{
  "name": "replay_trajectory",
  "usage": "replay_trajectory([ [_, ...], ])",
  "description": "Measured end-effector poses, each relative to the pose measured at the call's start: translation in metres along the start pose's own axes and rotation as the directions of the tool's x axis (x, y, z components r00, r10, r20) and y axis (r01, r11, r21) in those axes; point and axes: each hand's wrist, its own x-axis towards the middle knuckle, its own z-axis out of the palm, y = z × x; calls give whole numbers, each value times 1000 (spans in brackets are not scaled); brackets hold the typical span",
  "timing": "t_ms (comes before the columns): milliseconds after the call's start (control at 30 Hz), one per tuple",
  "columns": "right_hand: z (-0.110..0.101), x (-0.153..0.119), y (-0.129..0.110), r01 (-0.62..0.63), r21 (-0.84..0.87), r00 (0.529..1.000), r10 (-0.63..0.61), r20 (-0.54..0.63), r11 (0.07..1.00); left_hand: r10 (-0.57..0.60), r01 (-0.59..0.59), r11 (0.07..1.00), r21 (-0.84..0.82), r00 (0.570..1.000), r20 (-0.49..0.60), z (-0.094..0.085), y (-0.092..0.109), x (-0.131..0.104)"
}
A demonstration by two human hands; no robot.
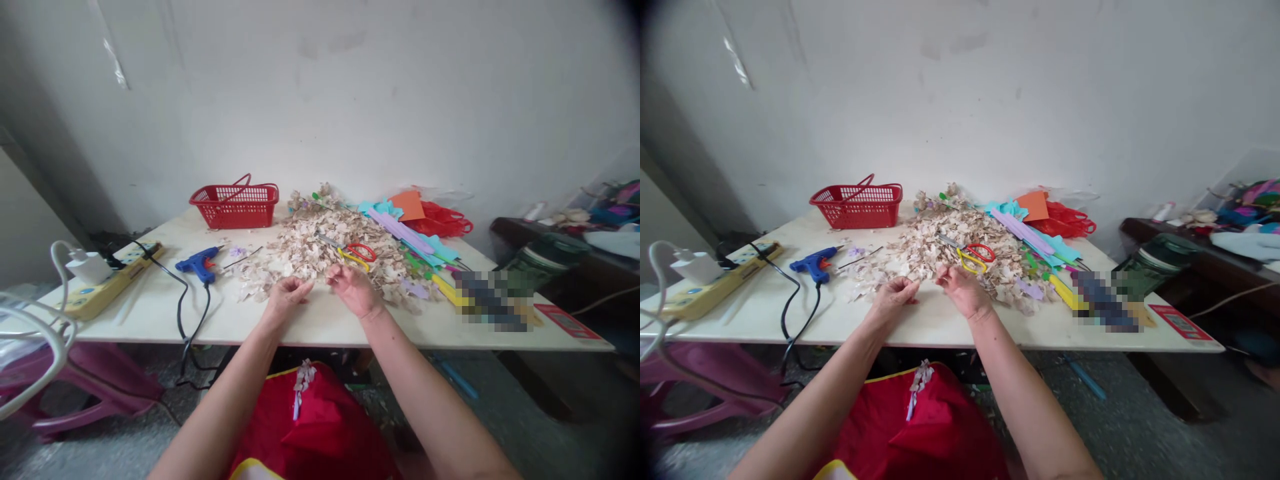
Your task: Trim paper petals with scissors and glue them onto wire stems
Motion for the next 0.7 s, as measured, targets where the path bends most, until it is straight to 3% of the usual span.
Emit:
replay_trajectory([
  [167, -2, 1, 5, -141, -61, 990, 142, 2, 988, 149, -146, 985, 90, 988, -28, 1, 4, 0],
  [300, -4, 0, 10, -184, -122, 983, 185, -6, 975, 284, -289, 931, 222, 957, 53, 1, 6, 1],
  [533, -2, 0, 11, -214, -164, 977, 210, -39, 963, 277, -320, 914, 248, 941, 195, 2, 8, 1],
  [700, 0, -1, 10, -228, -227, 973, 230, -17, 947, 280, -287, 933, 217, 958, 64, 4, 6, 2],
])
